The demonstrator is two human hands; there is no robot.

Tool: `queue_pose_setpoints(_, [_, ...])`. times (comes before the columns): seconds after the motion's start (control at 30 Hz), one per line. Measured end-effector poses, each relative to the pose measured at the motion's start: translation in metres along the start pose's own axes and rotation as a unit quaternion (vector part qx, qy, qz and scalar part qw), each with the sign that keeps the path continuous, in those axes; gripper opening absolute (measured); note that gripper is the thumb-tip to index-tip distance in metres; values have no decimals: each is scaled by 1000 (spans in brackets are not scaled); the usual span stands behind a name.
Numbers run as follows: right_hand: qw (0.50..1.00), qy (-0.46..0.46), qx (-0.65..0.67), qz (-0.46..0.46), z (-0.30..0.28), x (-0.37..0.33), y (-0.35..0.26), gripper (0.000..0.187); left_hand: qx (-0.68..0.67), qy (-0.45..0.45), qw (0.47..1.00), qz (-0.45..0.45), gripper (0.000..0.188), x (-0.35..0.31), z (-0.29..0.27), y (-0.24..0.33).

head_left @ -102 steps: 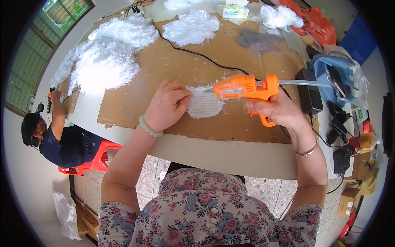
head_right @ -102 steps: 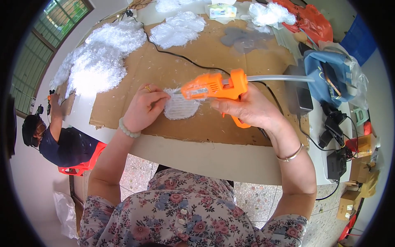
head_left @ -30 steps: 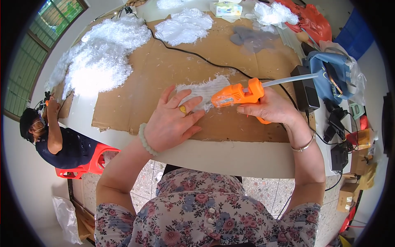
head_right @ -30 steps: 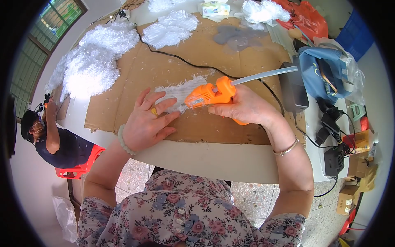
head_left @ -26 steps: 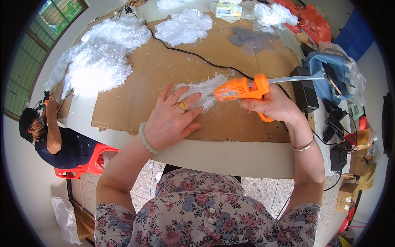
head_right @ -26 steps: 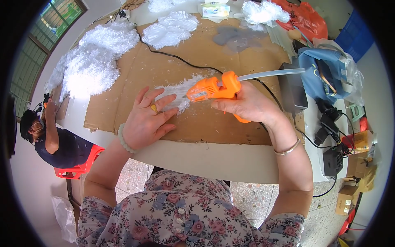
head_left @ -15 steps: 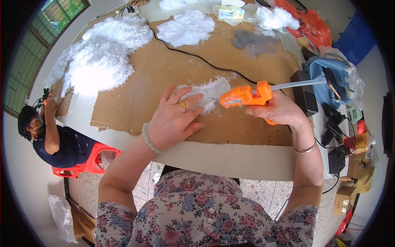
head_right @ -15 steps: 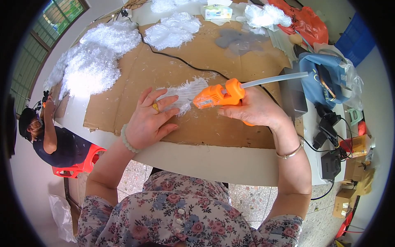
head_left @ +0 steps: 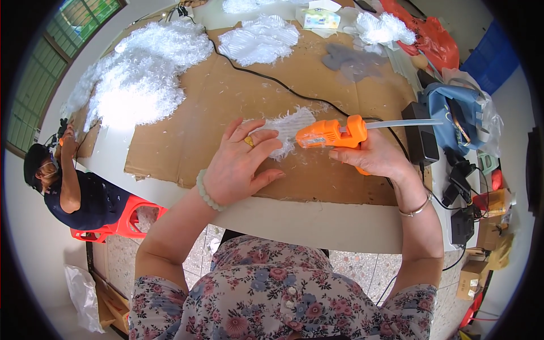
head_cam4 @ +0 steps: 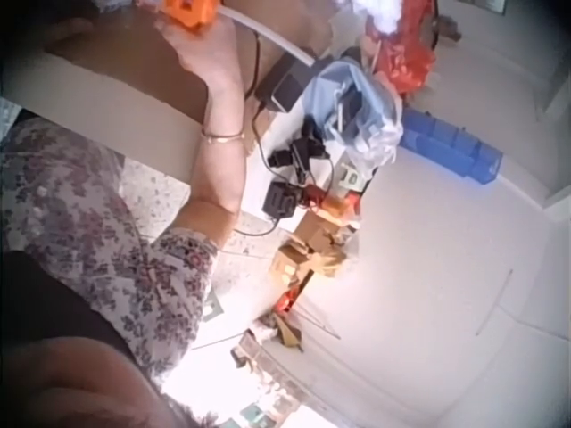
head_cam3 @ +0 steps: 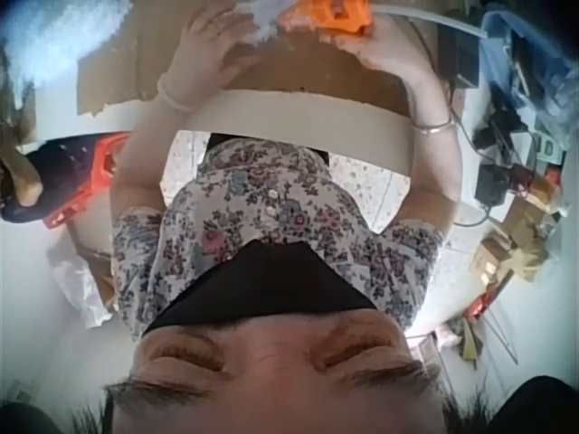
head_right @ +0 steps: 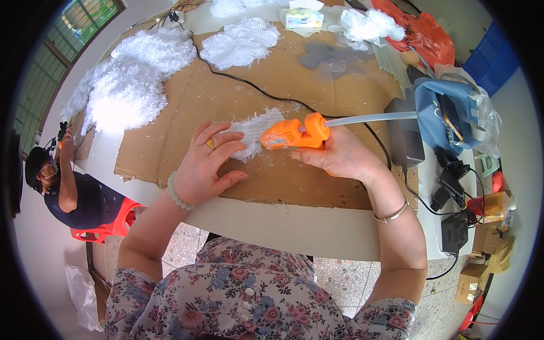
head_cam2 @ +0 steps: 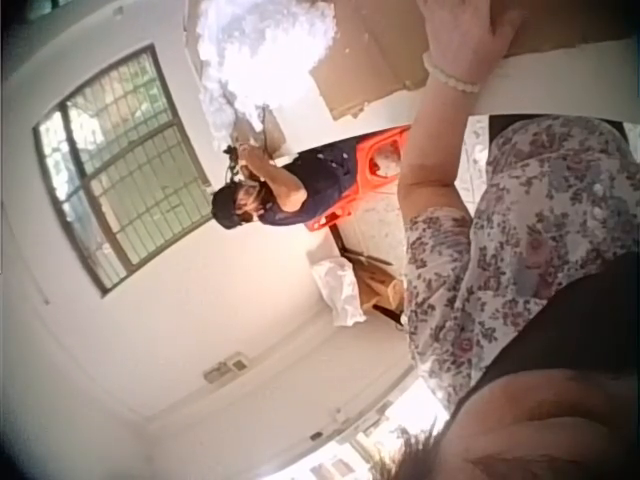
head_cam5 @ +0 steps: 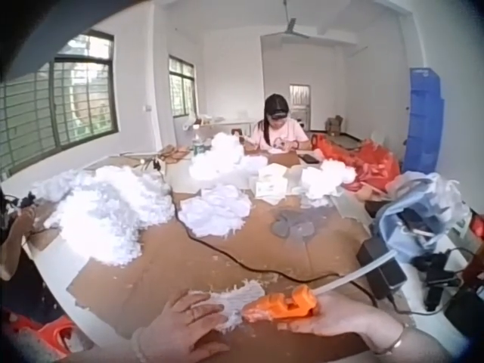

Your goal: Using a hot glue gun to attach white cotton stuffing to a flat cloud-shaped base.

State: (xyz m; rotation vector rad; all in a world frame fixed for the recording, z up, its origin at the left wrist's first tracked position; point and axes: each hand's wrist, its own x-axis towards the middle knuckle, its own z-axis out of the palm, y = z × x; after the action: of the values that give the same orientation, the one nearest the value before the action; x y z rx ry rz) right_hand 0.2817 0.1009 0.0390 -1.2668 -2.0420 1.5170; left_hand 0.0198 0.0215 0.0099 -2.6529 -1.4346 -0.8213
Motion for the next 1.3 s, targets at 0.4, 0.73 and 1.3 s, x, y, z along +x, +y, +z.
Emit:
queue_pose_setpoints(0.4, [997,42,55,-36,9,8,10,27,78,-13,997,6,43,0,4,-3])
queue_pose_setpoints(0.73, [999,28,7,-14,16,8,5,27,-6,6,1000,-22,44,-2,4,-16])
queue_pose_setpoints(1.3, [999,25,4,-20,20,6,4,25,-72,81,989,-104,36,-1,7,-22])
